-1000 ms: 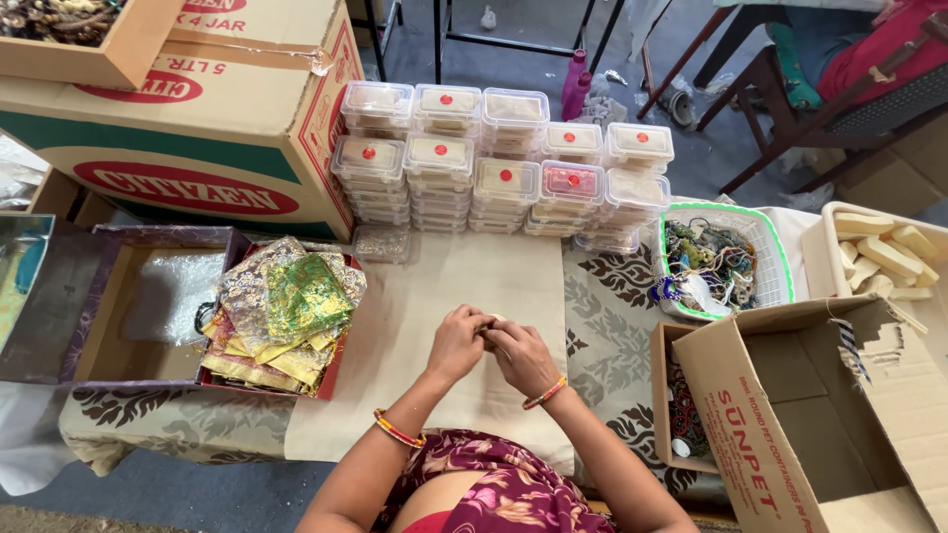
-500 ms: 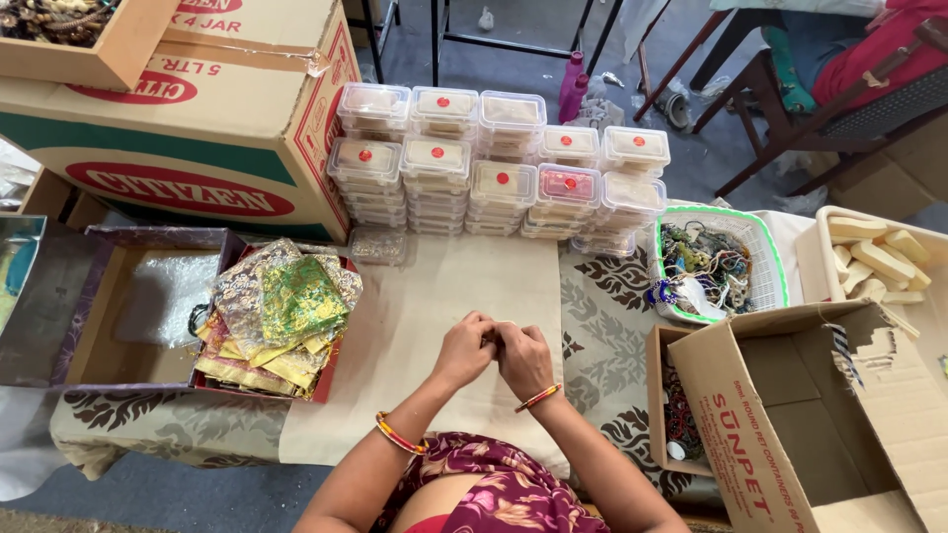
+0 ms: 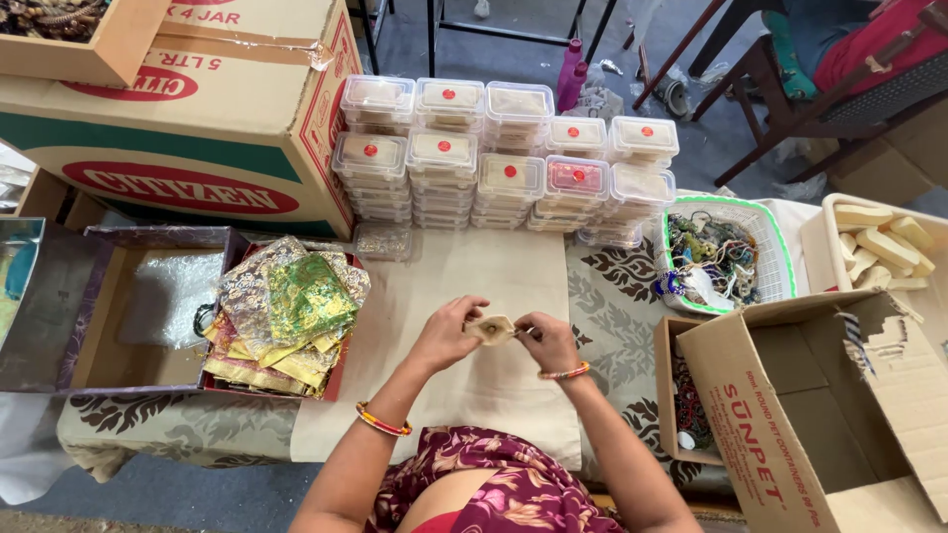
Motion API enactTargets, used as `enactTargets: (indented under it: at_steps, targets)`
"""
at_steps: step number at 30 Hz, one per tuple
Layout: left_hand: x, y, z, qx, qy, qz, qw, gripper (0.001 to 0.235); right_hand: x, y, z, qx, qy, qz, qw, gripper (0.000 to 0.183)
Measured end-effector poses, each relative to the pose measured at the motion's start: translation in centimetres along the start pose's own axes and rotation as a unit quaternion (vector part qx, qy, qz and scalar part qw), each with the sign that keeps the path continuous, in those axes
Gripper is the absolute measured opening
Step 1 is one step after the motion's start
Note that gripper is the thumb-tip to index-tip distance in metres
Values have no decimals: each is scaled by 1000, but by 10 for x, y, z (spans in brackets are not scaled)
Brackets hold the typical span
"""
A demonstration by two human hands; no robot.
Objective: The person sits at a table and packages small jewelry items. They place a bracelet into a small plastic bag, then wrap the bag in a beige cloth. The wrapped item is placed into a clear plastic container, which is then stacked with other containers.
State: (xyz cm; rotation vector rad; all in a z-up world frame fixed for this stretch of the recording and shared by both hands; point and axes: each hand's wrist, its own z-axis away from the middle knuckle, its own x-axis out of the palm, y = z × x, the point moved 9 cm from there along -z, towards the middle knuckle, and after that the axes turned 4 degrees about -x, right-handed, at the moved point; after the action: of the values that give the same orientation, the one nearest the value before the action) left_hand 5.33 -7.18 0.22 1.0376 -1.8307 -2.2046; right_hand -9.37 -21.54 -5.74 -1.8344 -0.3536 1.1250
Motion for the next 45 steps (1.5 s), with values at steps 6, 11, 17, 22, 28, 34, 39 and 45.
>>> enactTargets:
  at_steps: [6, 11, 17, 22, 28, 34, 39, 45]
  targets:
    - [2, -4, -3, 164, 3, -236, 958, 27, -16, -7, -16, 22, -36, 1, 999, 15]
    - [-27, -11, -13, 119, -10, -260, 958, 4, -41, -10, -26, 0, -65, -9, 998, 14]
    - [-60, -27, -10, 84, 11, -292, 953, 7, -78, -16, -22, -73, -51, 121, 989, 9]
    - [-93, 25, -20, 39, 88, -181, 979, 16, -107, -58, -39, -131, 88, 177, 971, 7]
    - [-72, 4, 9, 127, 41, -225, 965, 10, -83, -46, 7, -200, 38, 174, 963, 6]
    - [5, -77, 32, 77, -133, -254, 955, 12, -9, 1, 47, -136, -98, 203, 965, 6]
    - [29, -45, 7, 45, -100, -199, 974, 15, 28, -39, 18, -183, -30, 152, 971, 5]
    - [59, -51, -34, 36, 24, -75, 996, 13, 75, -14, 25, -236, 3, 209, 949, 8]
